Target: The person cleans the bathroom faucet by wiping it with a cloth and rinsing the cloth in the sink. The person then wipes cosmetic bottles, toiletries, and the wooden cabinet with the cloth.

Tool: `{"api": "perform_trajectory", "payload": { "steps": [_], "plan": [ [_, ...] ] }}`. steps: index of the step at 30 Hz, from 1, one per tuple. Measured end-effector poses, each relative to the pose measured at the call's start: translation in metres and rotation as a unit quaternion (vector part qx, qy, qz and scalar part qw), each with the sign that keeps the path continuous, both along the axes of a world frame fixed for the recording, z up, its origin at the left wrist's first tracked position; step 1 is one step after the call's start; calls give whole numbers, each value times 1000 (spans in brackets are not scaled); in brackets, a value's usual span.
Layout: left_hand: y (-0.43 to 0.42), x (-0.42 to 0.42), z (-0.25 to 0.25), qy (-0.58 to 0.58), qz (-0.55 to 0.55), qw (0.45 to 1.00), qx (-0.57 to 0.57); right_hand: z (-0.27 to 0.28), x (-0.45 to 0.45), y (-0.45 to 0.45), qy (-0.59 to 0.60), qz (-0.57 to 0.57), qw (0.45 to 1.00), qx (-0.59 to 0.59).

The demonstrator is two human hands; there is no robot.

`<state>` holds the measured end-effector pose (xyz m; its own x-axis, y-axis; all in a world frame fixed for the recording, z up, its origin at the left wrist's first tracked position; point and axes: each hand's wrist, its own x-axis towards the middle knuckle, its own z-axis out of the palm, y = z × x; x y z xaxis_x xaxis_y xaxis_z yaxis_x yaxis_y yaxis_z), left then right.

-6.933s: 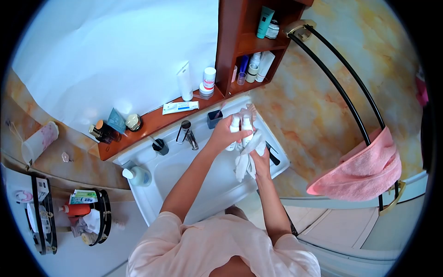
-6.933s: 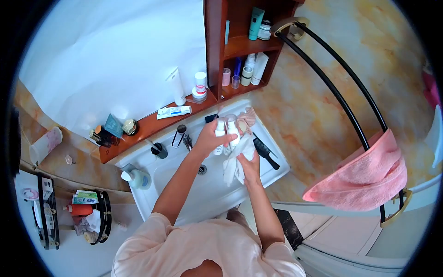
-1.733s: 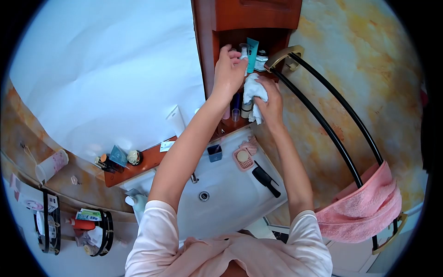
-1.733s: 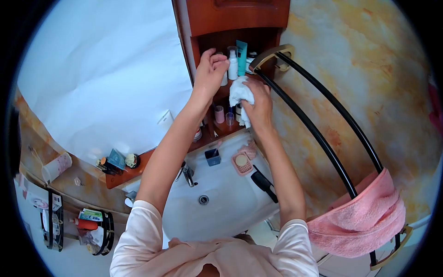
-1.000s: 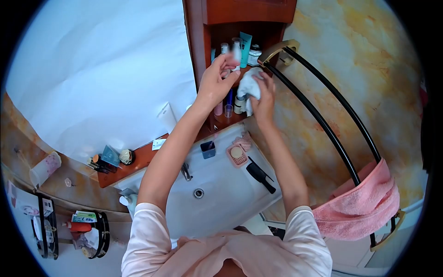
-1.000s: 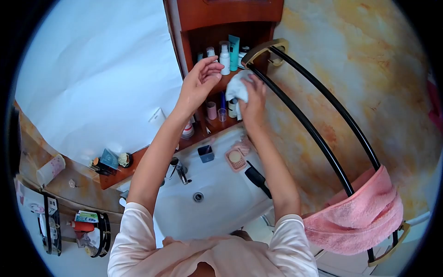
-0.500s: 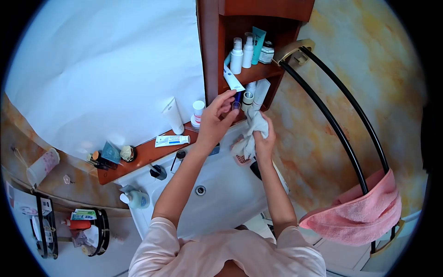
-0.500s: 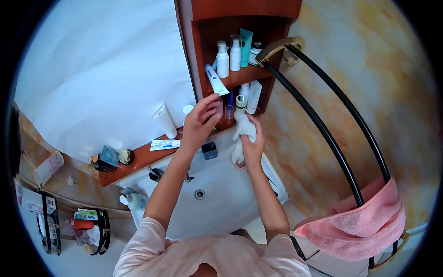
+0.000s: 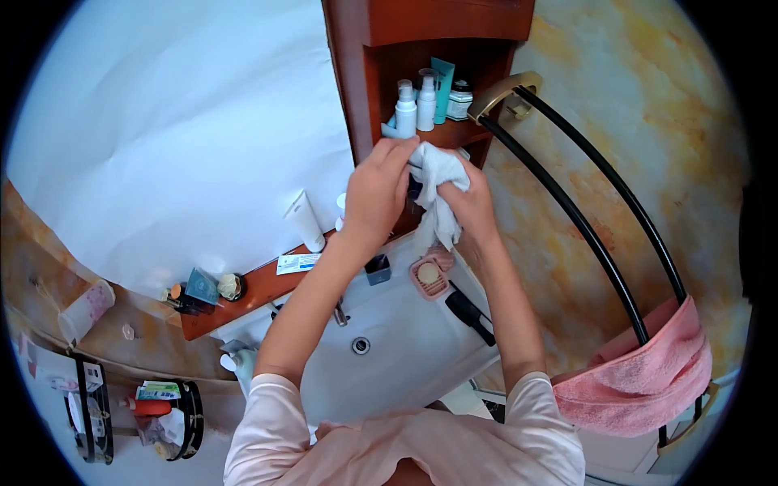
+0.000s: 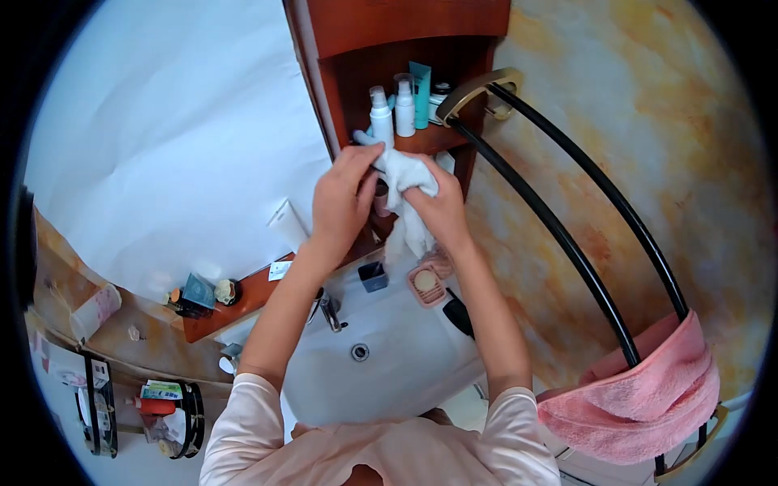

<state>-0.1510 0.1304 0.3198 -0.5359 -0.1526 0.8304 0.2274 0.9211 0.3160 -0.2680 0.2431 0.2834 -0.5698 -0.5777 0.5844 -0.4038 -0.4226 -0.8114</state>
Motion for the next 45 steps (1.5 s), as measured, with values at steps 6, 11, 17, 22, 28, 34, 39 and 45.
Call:
{"api": "perform_trajectory", "payload": {
  "steps": [6, 11, 17, 22, 28, 34, 39, 45],
  "plan": [
    [-12, -11, 48, 35, 71, 992, -103, 53, -5, -14, -69, 73, 995, -11],
    [-16, -12, 50, -26, 70, 990, -117, 47, -13, -19, -89, 58, 994, 26],
    [-5, 1, 4, -86, 26, 991, -97, -12, -2, 3, -129, 39, 990, 51],
    [-8, -1, -14, -73, 40, 990, -112, -33, -1, 4, -134, 32, 988, 67],
    [-8, -10, -13, -68, 28, 977, -200, -29, 4, 11, -53, 12, 992, 114],
    [-5, -12, -12, -132, 96, 969, -184, -59, -18, 47, -86, -91, 986, 106],
    [-1, -13, -19, -33, 74, 982, -168, -51, -26, 60, -95, -156, 983, 27],
    [46, 9, -72, -2, -157, 969, 193, -17, -6, 66, -58, -145, 987, 27]
  ]
}}
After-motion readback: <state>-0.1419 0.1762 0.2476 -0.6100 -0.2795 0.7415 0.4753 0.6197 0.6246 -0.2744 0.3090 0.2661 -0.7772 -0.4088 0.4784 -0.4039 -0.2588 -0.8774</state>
